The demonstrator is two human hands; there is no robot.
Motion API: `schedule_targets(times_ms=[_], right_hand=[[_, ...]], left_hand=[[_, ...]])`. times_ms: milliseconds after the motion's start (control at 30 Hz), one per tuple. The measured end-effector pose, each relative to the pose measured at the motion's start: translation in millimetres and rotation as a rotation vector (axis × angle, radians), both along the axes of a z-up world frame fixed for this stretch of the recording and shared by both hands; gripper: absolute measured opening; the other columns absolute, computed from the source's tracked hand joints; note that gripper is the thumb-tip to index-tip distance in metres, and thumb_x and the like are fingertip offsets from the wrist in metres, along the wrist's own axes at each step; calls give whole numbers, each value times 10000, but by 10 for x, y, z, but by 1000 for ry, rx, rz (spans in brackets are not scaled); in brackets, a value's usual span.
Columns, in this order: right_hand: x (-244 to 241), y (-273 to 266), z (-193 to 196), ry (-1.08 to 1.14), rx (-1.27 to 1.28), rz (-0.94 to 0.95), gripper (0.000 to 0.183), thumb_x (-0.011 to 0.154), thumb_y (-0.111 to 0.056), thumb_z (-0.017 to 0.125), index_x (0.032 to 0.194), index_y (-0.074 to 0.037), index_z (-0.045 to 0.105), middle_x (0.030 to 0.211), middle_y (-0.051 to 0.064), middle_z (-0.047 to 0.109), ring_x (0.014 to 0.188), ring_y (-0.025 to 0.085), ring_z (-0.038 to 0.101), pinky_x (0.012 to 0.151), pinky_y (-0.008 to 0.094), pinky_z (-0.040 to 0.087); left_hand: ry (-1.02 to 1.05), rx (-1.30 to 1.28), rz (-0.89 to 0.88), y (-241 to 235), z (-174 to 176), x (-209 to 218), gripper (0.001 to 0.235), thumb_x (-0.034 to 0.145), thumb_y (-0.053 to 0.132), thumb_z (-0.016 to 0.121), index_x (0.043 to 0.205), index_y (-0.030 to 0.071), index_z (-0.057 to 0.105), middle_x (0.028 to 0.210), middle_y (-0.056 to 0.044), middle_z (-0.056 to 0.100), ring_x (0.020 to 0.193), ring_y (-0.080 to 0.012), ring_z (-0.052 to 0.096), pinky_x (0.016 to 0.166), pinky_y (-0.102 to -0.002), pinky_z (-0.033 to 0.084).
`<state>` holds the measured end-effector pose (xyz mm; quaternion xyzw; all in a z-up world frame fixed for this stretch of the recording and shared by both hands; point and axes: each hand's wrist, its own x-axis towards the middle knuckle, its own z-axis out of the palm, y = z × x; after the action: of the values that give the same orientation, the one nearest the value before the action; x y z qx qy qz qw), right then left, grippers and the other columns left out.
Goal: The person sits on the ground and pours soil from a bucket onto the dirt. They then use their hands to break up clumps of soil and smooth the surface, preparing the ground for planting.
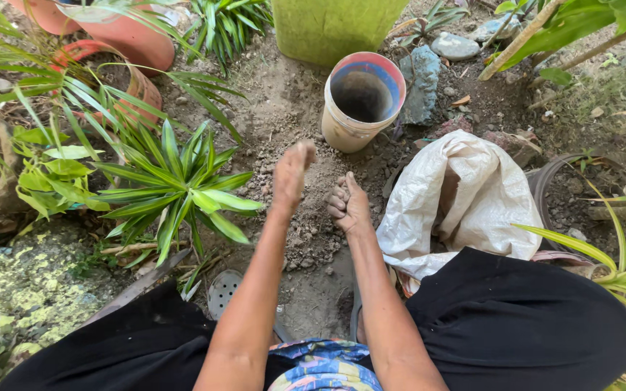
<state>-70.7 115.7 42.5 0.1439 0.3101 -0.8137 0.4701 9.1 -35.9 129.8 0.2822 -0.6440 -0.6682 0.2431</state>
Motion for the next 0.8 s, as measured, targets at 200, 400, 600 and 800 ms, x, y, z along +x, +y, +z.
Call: schedule_targets(times_ms=[200, 400, 600, 800], right_hand=[[64, -115, 46, -89, -155, 4, 475, 994, -523, 566, 681, -171, 504, 527, -25, 443, 375, 124, 413, 317, 267, 344], [216, -312, -31, -153, -252, -202, 354, 1059, -378, 614, 801, -136, 593, 823, 57, 668, 735, 183, 637, 658, 321, 570], [547, -345, -14, -18, -92, -59, 520, 929, -308, 675, 1353, -21, 581, 1349, 147, 660, 1228, 260, 640, 1063, 399, 561], [623, -349, 30, 23, -20, -12, 520, 930, -396, 641, 1351, -94, 590, 1371, 103, 639, 1237, 256, 615, 1066, 444, 507]], left_hand=[[128, -198, 65, 480, -321, 109, 538, 1142, 437, 337, 1258, 32, 673, 1263, -148, 669, 1214, -279, 610, 1116, -416, 424], [69, -223, 47, 519, -131, 128, 567, 1094, 440, 302, 1500, 108, 519, 1626, -128, 365, 1408, -318, 401, 1176, -480, 314], [-127, -608, -46, 456, -97, 53, 596, 1103, 449, 210, 1517, 146, 512, 1662, -92, 363, 1588, -254, 241, 1316, -512, -13], [-352, -790, -74, 304, -348, 111, 596, 1108, 451, 198, 1562, 153, 444, 1671, -126, 304, 1581, -300, 188, 1241, -623, -91]])
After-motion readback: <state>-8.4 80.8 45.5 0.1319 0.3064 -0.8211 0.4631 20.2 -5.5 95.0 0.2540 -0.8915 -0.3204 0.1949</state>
